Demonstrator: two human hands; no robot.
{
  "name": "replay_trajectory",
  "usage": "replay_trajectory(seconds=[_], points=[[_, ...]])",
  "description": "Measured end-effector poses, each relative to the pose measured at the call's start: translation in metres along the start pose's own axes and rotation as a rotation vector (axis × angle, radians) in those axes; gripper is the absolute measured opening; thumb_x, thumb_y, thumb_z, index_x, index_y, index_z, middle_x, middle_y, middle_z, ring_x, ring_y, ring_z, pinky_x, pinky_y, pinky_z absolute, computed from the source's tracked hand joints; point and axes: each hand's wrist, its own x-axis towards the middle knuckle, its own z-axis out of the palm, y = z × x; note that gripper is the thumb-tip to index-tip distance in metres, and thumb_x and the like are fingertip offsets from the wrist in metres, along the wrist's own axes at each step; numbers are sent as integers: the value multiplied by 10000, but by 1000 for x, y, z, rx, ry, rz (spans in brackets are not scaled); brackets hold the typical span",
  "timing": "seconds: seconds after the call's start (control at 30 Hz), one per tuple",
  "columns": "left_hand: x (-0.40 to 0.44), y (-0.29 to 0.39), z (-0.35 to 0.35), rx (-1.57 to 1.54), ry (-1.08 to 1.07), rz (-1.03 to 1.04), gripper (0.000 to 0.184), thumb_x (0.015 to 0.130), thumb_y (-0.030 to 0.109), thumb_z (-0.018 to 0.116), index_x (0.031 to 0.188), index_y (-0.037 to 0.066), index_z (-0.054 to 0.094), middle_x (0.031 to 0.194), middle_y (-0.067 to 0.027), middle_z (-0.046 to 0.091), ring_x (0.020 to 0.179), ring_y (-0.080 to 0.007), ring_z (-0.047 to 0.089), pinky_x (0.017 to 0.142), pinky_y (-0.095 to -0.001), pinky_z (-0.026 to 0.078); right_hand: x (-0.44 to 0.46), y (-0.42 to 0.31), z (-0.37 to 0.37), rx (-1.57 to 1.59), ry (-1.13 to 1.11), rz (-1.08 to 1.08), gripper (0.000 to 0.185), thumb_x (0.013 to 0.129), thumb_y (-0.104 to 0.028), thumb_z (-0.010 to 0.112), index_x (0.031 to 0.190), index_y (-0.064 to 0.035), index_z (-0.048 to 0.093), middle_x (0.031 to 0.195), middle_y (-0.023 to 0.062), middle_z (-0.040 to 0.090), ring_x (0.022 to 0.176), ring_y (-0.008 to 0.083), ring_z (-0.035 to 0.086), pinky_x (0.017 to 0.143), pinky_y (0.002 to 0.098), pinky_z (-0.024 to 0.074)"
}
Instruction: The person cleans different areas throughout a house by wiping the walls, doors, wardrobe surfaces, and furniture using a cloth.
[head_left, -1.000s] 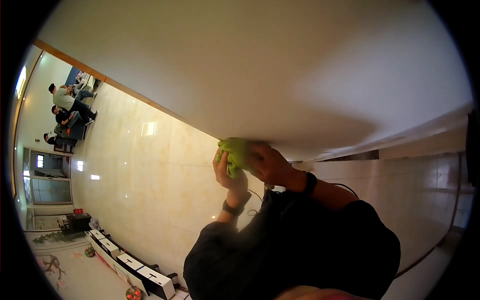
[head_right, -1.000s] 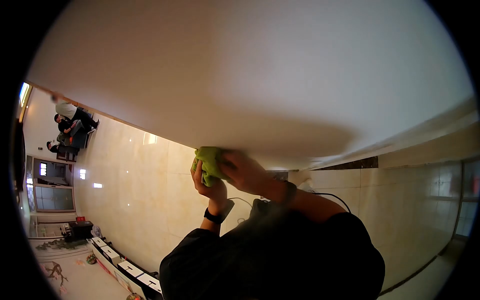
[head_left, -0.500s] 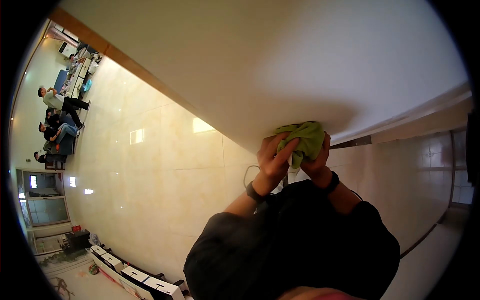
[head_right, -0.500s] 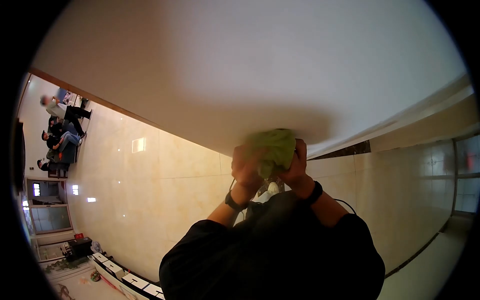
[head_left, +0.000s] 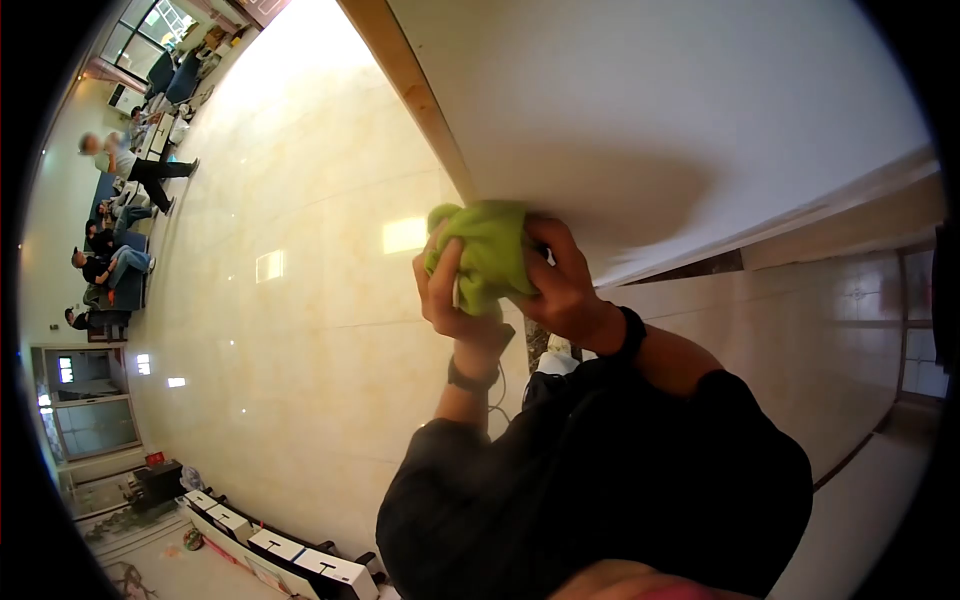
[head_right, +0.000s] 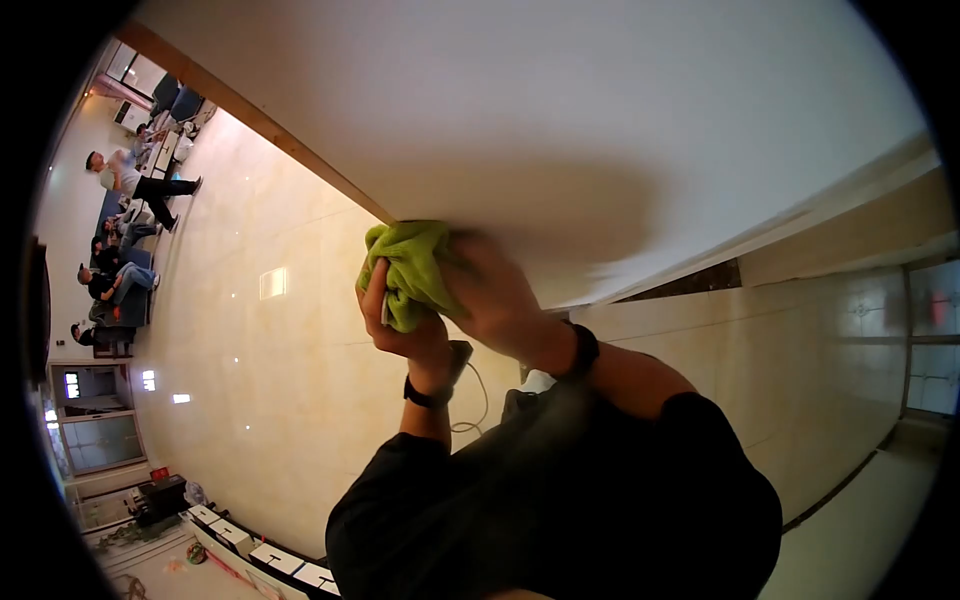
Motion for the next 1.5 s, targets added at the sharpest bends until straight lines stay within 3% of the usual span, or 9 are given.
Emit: replay_trajectory(seconds=[0.23, 0.4, 0.57, 0.77, 1.03, 1.27, 1.37, 1.4, 1.5], points=[[-36, -29, 1, -62, -163, -102, 366, 817, -78, 650, 1168, -13, 573, 1083, -174, 639, 997, -271, 622, 882, -353, 492, -28, 29, 2, -65, 6, 13, 384, 764, -100, 716, 1132, -74, 607, 1127, 133, 531, 1019, 318, 549, 801, 381, 502], [-64, -34, 13, -25, -297, -150, 328, 811, -107, 617, 1120, 4, 626, 1027, -135, 656, 923, -220, 634, 830, -303, 499, -62, 52, -3, -110, 19, 125, 419, 767, -113, 686, 1165, -47, 574, 1168, 151, 516, 1047, 333, 541, 842, 391, 492], [-32, -18, -4, -12, -335, 0, 397, 756, -148, 607, 1111, 23, 651, 1004, -120, 623, 903, -231, 618, 777, -308, 503, -52, 23, 2, -121, 110, 167, 456, 738, -81, 678, 1171, -18, 547, 1209, 163, 502, 1047, 356, 551, 853, 388, 494], [4, 3, -1, -110, -290, -45, 421, 743, -128, 599, 1110, 66, 670, 1009, -111, 611, 894, -238, 618, 765, -310, 510, -17, -10, -15, -162, 186, 156, 462, 739, -60, 681, 1175, -25, 535, 1205, 136, 509, 1007, 354, 569, 831, 383, 502], [-15, -37, -12, -93, -379, 66, 446, 729, -165, 607, 1106, 64, 677, 969, -110, 630, 840, -217, 635, 732, -283, 507, -46, 6, 31, -62, 318, 308, 522, 720, -32, 687, 1216, -44, 525, 1202, 134, 510, 1082, 329, 542, 895, 361, 475], [-37, -76, -24, -226, -557, -35, 386, 764, -152, 565, 1063, 65, 677, 979, -134, 644, 861, -255, 655, 732, -312, 524, -78, 37, 71, -137, 354, 333, 453, 724, -40, 726, 1147, 8, 572, 1171, 134, 527, 1067, 325, 539, 887, 374, 469], [-25, -92, -25, -297, -665, 2, 504, 651, -169, 580, 1064, 102, 677, 998, -123, 641, 865, -291, 652, 700, -341, 534, -77, 51, 89, -239, 444, 375, 527, 691, -220, 806, 1137, -36, 593, 1190, 130, 500, 1080, 300, 537, 899, 365, 471], [-16, -96, -20, -396, -644, 21, 508, 620, -151, 627, 1054, 105, 693, 1015, -126, 640, 858, -296, 650, 706, -345, 538, -68, 49, 91, -326, 392, 366, 570, 690, -179, 826, 1151, -11, 536, 1174, 128, 502, 1045, 261, 552, 885, 342, 472], [18, -104, -9, -574, -620, 98, 507, 607, -131, 656, 1053, 106, 700, 1031, -139, 637, 849, -303, 646, 711, -352, 539, -37, 38, 110, -185, 662, 268, 677, 684, -92, 831, 1203, 14, 409, 1174, 120, 477, 1050, 215, 538, 883, 324, 460]])
